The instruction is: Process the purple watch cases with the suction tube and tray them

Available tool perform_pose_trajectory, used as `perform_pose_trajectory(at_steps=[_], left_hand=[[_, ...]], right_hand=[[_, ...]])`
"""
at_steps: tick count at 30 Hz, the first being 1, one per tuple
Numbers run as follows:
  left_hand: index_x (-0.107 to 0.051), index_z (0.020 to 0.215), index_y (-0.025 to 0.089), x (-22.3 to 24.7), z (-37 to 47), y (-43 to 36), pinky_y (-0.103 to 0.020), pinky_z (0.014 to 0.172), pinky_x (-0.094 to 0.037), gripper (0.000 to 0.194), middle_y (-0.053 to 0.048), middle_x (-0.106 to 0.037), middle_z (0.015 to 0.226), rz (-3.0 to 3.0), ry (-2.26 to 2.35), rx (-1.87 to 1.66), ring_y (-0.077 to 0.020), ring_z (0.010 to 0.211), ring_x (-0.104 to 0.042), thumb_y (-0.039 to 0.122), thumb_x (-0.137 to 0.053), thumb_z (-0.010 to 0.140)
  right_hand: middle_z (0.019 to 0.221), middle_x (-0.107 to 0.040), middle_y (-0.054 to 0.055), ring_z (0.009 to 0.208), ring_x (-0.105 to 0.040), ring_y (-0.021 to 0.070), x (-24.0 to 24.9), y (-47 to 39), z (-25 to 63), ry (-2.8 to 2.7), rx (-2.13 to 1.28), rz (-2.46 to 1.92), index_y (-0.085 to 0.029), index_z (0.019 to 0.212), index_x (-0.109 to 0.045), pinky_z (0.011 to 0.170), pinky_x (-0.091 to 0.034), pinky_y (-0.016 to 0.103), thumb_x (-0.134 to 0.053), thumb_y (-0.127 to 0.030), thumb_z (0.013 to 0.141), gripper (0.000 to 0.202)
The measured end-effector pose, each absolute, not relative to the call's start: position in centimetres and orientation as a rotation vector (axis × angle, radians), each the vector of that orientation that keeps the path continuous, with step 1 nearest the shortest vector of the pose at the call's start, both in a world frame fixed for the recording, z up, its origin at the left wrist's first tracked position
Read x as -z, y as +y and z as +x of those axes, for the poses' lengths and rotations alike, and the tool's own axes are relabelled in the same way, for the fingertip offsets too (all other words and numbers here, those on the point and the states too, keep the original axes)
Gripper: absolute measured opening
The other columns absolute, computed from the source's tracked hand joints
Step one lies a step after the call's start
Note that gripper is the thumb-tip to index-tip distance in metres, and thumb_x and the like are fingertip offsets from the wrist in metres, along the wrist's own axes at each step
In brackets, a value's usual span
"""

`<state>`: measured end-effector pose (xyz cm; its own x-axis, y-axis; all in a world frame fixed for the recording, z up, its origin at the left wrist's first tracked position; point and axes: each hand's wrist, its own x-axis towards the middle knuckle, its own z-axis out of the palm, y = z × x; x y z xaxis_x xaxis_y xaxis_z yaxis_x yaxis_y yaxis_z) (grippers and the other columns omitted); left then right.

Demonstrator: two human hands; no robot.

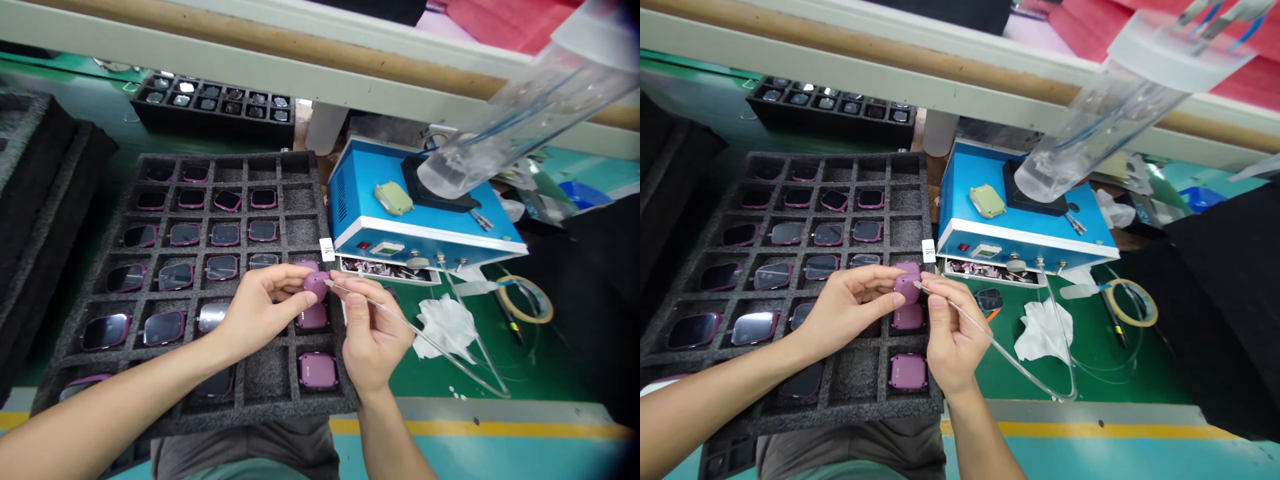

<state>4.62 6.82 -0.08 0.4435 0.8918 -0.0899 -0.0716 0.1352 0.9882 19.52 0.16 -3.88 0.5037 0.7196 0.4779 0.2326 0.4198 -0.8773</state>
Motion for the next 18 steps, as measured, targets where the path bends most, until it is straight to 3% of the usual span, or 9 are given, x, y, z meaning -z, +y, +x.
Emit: perform_pose_trajectory(at_steps=[18], left_hand=[[-0.082, 0.111, 0.016, 0.04, 4.66, 6.84, -0.033, 0.085, -0.067, 0.032, -0.008, -0.086, 0.106, 1.243, 0.862, -0.836, -0.0252, 0.098, -0.083, 0.023, -0.086, 0.079]], right_hand=[[0.107, -0.081, 0.006, 0.107, -0.080, 0.0237, 3.88, 0.17, 19.52, -1.046, -0.387, -1.134, -0.024, 0.106, -0.079, 0.091, -0.070, 0.044, -0.064, -0.019, 0.102, 0.017]])
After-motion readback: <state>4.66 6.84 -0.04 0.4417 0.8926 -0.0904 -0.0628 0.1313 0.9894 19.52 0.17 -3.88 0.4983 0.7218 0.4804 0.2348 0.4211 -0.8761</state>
